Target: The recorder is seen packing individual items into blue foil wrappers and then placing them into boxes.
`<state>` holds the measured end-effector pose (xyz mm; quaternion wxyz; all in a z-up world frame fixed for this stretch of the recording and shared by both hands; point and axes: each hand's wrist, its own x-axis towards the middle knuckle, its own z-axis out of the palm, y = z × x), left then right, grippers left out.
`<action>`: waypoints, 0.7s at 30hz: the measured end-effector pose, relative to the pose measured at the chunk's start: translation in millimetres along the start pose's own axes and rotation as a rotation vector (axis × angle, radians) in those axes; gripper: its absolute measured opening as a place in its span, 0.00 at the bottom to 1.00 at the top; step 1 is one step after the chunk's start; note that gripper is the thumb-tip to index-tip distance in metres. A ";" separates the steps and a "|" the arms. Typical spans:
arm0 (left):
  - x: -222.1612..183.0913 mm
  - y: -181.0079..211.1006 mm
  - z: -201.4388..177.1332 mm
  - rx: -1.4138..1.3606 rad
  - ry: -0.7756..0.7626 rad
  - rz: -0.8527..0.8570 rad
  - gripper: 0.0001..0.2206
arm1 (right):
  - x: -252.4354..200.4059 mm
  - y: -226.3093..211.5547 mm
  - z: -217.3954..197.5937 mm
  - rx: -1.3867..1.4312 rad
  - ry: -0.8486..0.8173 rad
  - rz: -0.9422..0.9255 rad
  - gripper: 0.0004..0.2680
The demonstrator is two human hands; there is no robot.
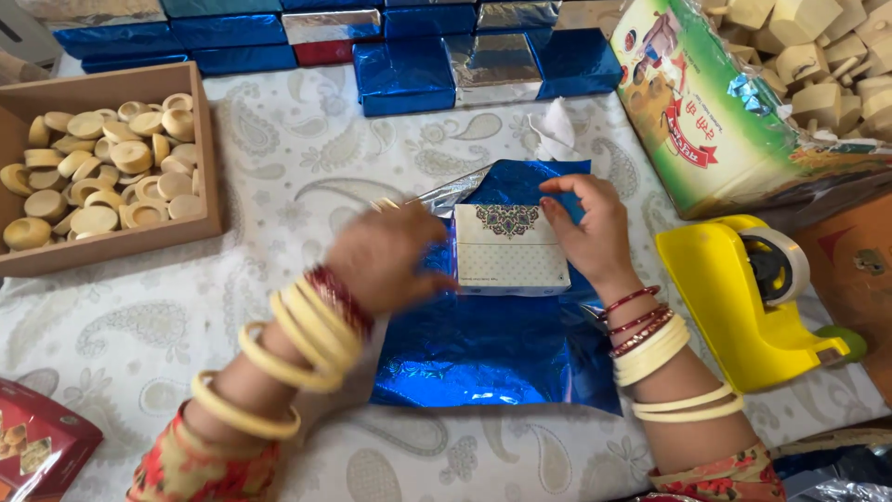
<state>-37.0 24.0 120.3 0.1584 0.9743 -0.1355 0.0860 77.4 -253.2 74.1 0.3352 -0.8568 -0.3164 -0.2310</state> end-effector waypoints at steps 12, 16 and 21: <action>-36.3 79.2 23.3 0.271 0.160 0.415 0.06 | -3.4 -57.8 -53.0 0.313 0.167 0.084 0.04; -19.0 53.7 20.4 0.297 0.525 0.419 0.05 | -17.3 -110.8 -72.2 0.383 0.290 -0.289 0.03; -3.4 15.2 21.6 0.344 0.686 0.356 0.07 | -40.1 -146.9 -49.7 -0.071 -0.633 -0.896 0.03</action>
